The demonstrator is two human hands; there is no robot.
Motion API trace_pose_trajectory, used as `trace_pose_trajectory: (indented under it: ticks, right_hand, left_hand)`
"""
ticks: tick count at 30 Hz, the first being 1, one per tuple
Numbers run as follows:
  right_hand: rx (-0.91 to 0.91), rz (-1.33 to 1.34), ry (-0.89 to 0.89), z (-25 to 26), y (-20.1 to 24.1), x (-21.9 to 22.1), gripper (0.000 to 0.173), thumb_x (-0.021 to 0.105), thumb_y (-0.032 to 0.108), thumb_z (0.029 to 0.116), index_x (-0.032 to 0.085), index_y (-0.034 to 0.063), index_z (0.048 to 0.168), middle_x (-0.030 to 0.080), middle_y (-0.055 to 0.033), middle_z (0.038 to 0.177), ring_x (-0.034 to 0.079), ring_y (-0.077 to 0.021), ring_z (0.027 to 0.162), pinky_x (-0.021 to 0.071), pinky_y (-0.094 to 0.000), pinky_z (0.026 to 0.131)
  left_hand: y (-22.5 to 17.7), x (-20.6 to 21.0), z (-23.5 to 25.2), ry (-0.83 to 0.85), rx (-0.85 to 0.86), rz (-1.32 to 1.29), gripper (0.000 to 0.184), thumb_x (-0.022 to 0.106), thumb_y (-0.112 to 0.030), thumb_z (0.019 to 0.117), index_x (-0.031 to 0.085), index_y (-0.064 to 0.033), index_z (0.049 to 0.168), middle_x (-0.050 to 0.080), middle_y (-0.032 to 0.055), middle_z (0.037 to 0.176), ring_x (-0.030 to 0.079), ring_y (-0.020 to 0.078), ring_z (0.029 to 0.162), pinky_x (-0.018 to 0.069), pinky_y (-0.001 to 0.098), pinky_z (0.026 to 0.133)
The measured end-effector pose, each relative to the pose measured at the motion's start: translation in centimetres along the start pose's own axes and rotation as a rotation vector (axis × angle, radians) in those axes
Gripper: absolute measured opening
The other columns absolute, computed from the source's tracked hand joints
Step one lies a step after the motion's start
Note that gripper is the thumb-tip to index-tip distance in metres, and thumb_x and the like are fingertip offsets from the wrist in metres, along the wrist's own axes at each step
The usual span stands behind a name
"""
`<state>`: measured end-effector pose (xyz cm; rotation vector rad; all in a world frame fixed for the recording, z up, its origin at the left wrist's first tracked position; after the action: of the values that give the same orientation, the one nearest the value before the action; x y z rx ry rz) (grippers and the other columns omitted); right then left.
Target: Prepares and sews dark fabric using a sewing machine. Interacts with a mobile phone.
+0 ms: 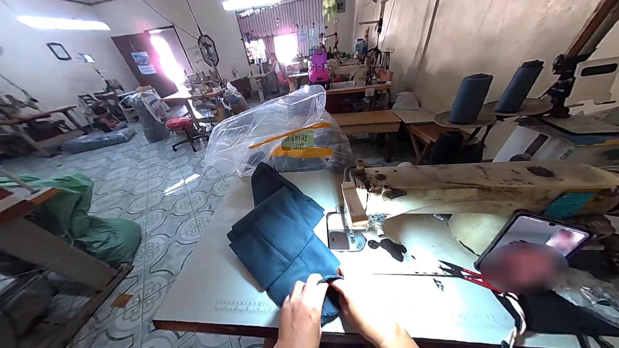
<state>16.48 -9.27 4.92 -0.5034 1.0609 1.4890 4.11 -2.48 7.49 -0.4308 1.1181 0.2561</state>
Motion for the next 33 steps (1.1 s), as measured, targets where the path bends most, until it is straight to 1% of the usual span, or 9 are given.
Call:
trace_pose_trajectory:
  ticks: [5, 8, 14, 17, 19, 21, 26, 29, 33]
  right_hand:
    - [0.280, -0.127, 0.335, 1.1, 1.5, -0.4, 0.016, 0.064, 0.004, 0.0878, 0.076, -0.0002, 0.098, 0.063, -0.0211, 0.133, 0.057, -0.0428, 0.127, 0.0473, -0.0605, 0.097]
    - [0.334, -0.185, 0.425, 1.6, 1.9, -0.2, 0.018, 0.063, 0.006, 0.0893, 0.075, -0.0012, 0.101, 0.059, -0.0211, 0.139, 0.054, -0.0414, 0.130, 0.0452, -0.0590, 0.099]
    - [0.359, -0.157, 0.506, 1.6, 1.6, -0.6, 0.021, 0.063, 0.007, 0.0896, 0.073, -0.0028, 0.106, 0.058, -0.0212, 0.139, 0.053, -0.0407, 0.131, 0.0439, -0.0586, 0.102]
    - [0.361, -0.147, 0.516, 1.6, 1.6, -0.9, 0.023, 0.062, 0.008, 0.0908, 0.072, -0.0029, 0.109, 0.059, -0.0228, 0.139, 0.055, -0.0421, 0.129, 0.0450, -0.0588, 0.101]
    - [0.382, -0.128, 0.566, 1.5, 1.4, -1.0, 0.026, 0.059, 0.010, 0.0944, 0.070, -0.0018, 0.116, 0.057, -0.0242, 0.141, 0.056, -0.0430, 0.127, 0.0444, -0.0585, 0.100]
    - [0.370, -0.095, 0.533, 1.1, 1.4, -1.5, 0.025, 0.058, 0.011, 0.0965, 0.069, -0.0022, 0.115, 0.062, -0.0260, 0.130, 0.063, -0.0431, 0.116, 0.0502, -0.0573, 0.093]
    - [0.225, 0.282, 0.177, -2.4, 1.5, -5.3, 0.022, 0.057, 0.005, 0.0969, 0.071, -0.0076, 0.108, 0.073, -0.0235, 0.102, 0.072, -0.0345, 0.095, 0.0570, -0.0471, 0.086]
    - [0.370, 0.164, 0.445, 1.5, -0.6, -3.3, 0.030, 0.051, 0.009, 0.1013, 0.066, -0.0068, 0.123, 0.065, -0.0265, 0.127, 0.063, -0.0403, 0.119, 0.0483, -0.0541, 0.100]
    - [0.380, 0.114, 0.611, 2.2, -0.6, -2.5, 0.035, 0.063, 0.012, 0.0959, 0.065, -0.0042, 0.127, 0.058, -0.0243, 0.139, 0.057, -0.0385, 0.128, 0.0453, -0.0520, 0.106]
  left_hand:
    - [0.4, -0.4, -0.2, 0.011, -0.074, 0.135, 0.059, 0.077, 0.013, 0.0674, 0.075, -0.0105, 0.122, 0.061, 0.0107, 0.143, 0.066, 0.0405, 0.114, 0.0590, 0.0512, 0.075]
    - [1.1, -0.7, 0.6, 0.047, -0.123, 0.173, 0.058, 0.075, 0.015, 0.0698, 0.077, -0.0156, 0.120, 0.059, 0.0139, 0.145, 0.065, 0.0431, 0.116, 0.0571, 0.0547, 0.080]
    - [0.6, -1.5, -0.4, 0.155, -0.101, 0.105, 0.024, 0.073, -0.005, 0.0804, 0.079, -0.0056, 0.104, 0.066, 0.0185, 0.129, 0.070, 0.0399, 0.100, 0.0590, 0.0502, 0.075]
    - [0.1, -1.9, -0.8, 0.167, -0.088, 0.066, 0.028, 0.075, -0.023, 0.0877, 0.078, -0.0081, 0.111, 0.065, 0.0198, 0.130, 0.068, 0.0418, 0.104, 0.0586, 0.0516, 0.078]
    - [-0.6, -2.4, -0.8, 0.091, -0.026, 0.045, 0.037, 0.081, -0.033, 0.0826, 0.078, -0.0102, 0.112, 0.066, 0.0203, 0.128, 0.067, 0.0426, 0.106, 0.0585, 0.0512, 0.080]
    - [-2.1, -3.1, -1.0, -0.019, 0.096, -0.071, 0.035, 0.083, -0.027, 0.0788, 0.078, -0.0081, 0.108, 0.068, 0.0207, 0.119, 0.068, 0.0402, 0.102, 0.0587, 0.0483, 0.081]
    - [-6.9, -1.9, -2.1, -0.069, 0.329, -0.412, 0.007, 0.066, 0.002, 0.0892, 0.069, 0.0025, 0.096, 0.070, 0.0206, 0.105, 0.070, 0.0329, 0.100, 0.0587, 0.0366, 0.088]
    - [-6.3, -0.3, -1.3, -0.017, 0.252, -0.308, 0.013, 0.066, 0.000, 0.0865, 0.067, 0.0070, 0.097, 0.068, 0.0244, 0.110, 0.071, 0.0362, 0.100, 0.0599, 0.0392, 0.085]
    - [-5.2, 0.3, -0.8, 0.353, -0.036, -0.066, 0.032, 0.057, -0.007, 0.0974, 0.063, 0.0093, 0.124, 0.065, 0.0287, 0.123, 0.065, 0.0457, 0.114, 0.0555, 0.0532, 0.092]
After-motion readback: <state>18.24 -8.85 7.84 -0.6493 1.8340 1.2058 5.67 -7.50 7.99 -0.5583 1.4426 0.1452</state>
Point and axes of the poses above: each hand's wrist, its own z-axis towards the middle knuckle, its own x-axis out of the palm, y = z × x, the point moved 4 cm from there along z, towards the middle knuckle
